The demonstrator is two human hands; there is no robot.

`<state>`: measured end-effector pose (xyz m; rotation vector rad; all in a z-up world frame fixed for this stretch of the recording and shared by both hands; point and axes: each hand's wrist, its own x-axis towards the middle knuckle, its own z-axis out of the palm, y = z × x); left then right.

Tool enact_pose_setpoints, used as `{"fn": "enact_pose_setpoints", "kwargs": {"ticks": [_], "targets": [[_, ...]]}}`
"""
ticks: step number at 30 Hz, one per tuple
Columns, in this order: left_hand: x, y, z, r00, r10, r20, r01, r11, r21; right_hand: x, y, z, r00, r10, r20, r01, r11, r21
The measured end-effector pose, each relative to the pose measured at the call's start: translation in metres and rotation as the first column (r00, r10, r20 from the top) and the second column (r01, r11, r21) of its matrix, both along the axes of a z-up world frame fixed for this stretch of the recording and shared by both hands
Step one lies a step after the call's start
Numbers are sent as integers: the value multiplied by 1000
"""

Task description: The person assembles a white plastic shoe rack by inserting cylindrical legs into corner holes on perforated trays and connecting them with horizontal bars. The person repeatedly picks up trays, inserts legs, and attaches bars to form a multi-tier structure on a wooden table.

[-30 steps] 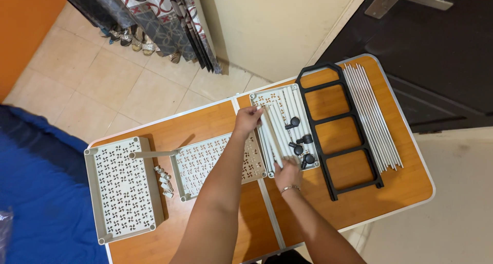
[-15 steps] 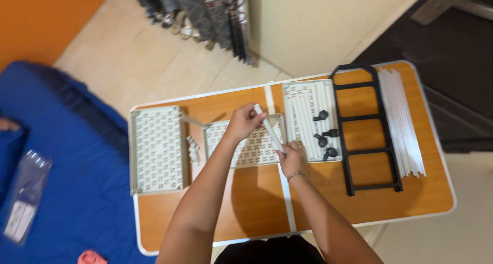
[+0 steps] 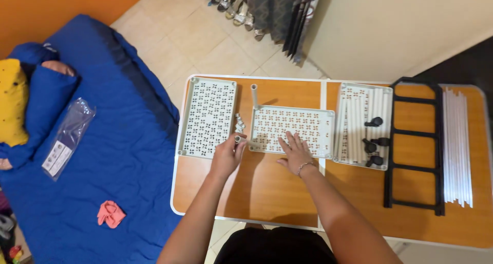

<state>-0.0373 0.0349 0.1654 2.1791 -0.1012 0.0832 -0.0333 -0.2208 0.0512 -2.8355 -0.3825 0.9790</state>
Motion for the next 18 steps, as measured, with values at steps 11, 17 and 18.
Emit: {"fn": "enact_pose_setpoints", "kwargs": {"ticks": [11,17,18], "targets": [[-11,14,-7,989,-14,150,15,1000,-3,2,6,-12,999,-5,-33,2,996,-89],[-16,14,-5,970,-72,231,66,997,35,-2,5,-17,1000,-3,-27,1,996,-86],[-17,14,-6,972,-73,225,64,997,47,-2,5,-17,1000,-4,-29,1,996,-89]]}}
